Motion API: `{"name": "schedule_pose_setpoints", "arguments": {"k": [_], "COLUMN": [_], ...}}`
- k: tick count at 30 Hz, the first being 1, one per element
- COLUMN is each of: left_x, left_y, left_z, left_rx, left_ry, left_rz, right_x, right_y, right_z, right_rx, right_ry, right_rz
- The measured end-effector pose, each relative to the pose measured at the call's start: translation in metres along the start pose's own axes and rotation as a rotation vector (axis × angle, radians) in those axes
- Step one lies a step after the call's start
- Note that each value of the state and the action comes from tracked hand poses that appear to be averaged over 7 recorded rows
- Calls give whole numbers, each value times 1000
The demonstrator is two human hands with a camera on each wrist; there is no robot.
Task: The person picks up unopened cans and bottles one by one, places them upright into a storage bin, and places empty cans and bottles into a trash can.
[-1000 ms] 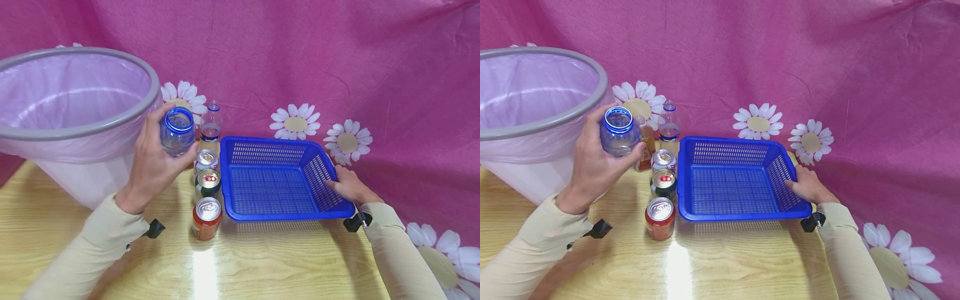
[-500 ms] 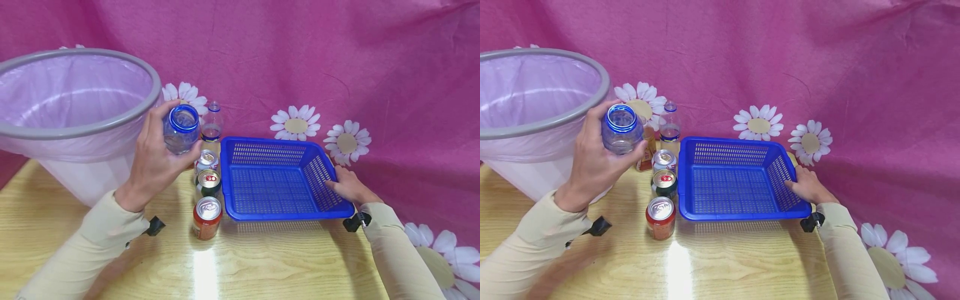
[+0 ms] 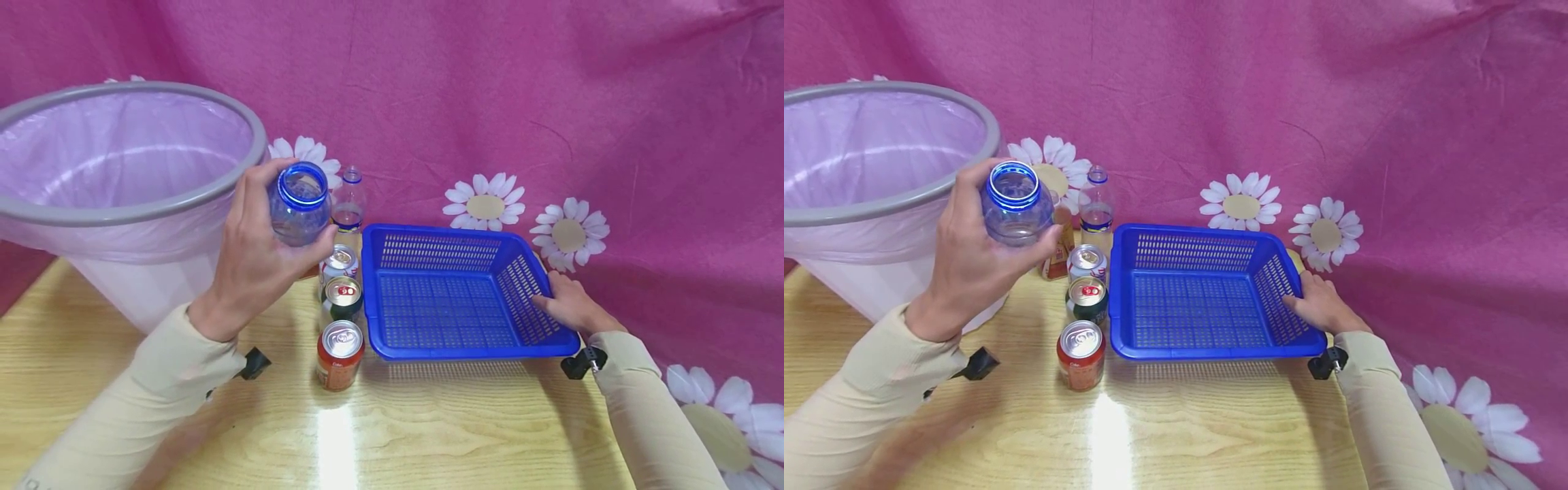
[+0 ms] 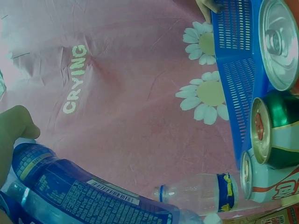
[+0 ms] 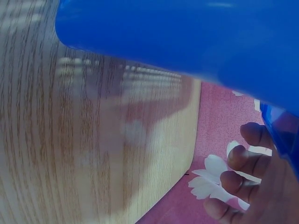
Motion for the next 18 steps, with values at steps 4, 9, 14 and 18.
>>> {"name": "schedule_pose_setpoints", "arguments": {"k": [4, 9, 14, 18], "left_x": [3, 5, 9, 14], "left_y": [3, 6, 10, 14], "left_z": [1, 1, 0, -2], "left_rx": [12, 27, 29, 27], "left_ry": [-4, -14, -24, -16], "left_rz": [-1, 16, 42, 70], "right_x": [1, 0, 1, 1], "right_y": [-1, -3, -1, 0], "right_z": [-2, 0, 0, 0], "right_rx": [-21, -2, -2, 11], "right_ry": [19, 12, 18, 15], "right_rz": [-13, -4, 1, 10]}}
Point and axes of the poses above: each hand's wrist, its own x-axis towards the middle knuckle, its own z-axis out of the palm, y = z × x, the point moved 7 cm from there along x, towards the middle knuckle, and after that the axes turned 1 degree about x, right-handed, at the moved point
